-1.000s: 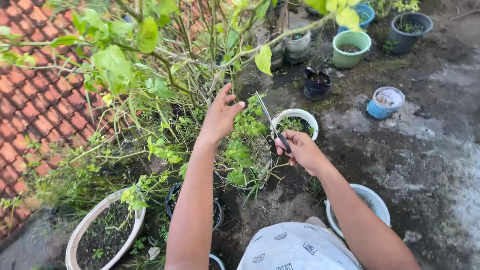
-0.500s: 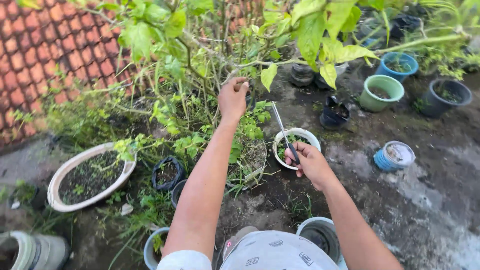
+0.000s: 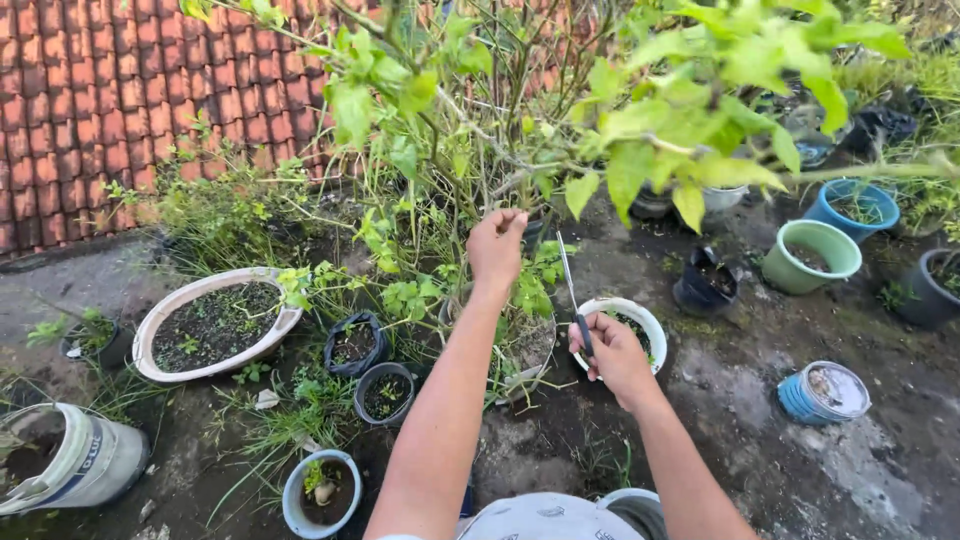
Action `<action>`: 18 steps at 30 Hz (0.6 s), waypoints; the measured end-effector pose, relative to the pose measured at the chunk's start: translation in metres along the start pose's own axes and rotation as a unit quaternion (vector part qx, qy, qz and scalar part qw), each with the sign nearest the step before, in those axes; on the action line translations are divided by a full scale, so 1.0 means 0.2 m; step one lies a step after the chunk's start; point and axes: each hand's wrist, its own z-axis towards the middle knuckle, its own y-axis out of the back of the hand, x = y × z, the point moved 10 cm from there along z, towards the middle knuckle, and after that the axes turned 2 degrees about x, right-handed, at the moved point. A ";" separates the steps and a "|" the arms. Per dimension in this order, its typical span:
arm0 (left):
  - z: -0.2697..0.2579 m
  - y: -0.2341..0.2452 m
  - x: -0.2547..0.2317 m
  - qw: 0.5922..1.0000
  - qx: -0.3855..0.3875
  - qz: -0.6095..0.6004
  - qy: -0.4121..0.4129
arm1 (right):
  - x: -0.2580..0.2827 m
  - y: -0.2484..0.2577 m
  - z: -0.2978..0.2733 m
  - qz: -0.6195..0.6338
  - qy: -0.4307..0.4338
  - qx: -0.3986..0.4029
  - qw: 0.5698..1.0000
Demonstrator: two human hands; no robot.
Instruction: Pruning leaves and stems from potted plants using scissors
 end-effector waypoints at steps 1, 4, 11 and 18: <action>0.00 0.01 -0.01 1.000 -0.002 0.000 0.001 | 0.00 -0.01 0.01 -0.001 -0.001 0.002 1.000; -0.10 0.05 -0.17 0.998 0.047 0.035 -0.013 | -0.03 -0.05 -0.01 0.012 -0.002 -0.005 1.000; -0.17 0.03 -0.41 0.972 0.113 0.184 -0.096 | -0.04 -0.09 -0.11 0.053 -0.006 -0.022 0.998; -0.10 0.10 -0.37 0.970 0.118 0.147 -0.153 | -0.04 -0.04 -0.19 0.064 -0.008 -0.056 0.996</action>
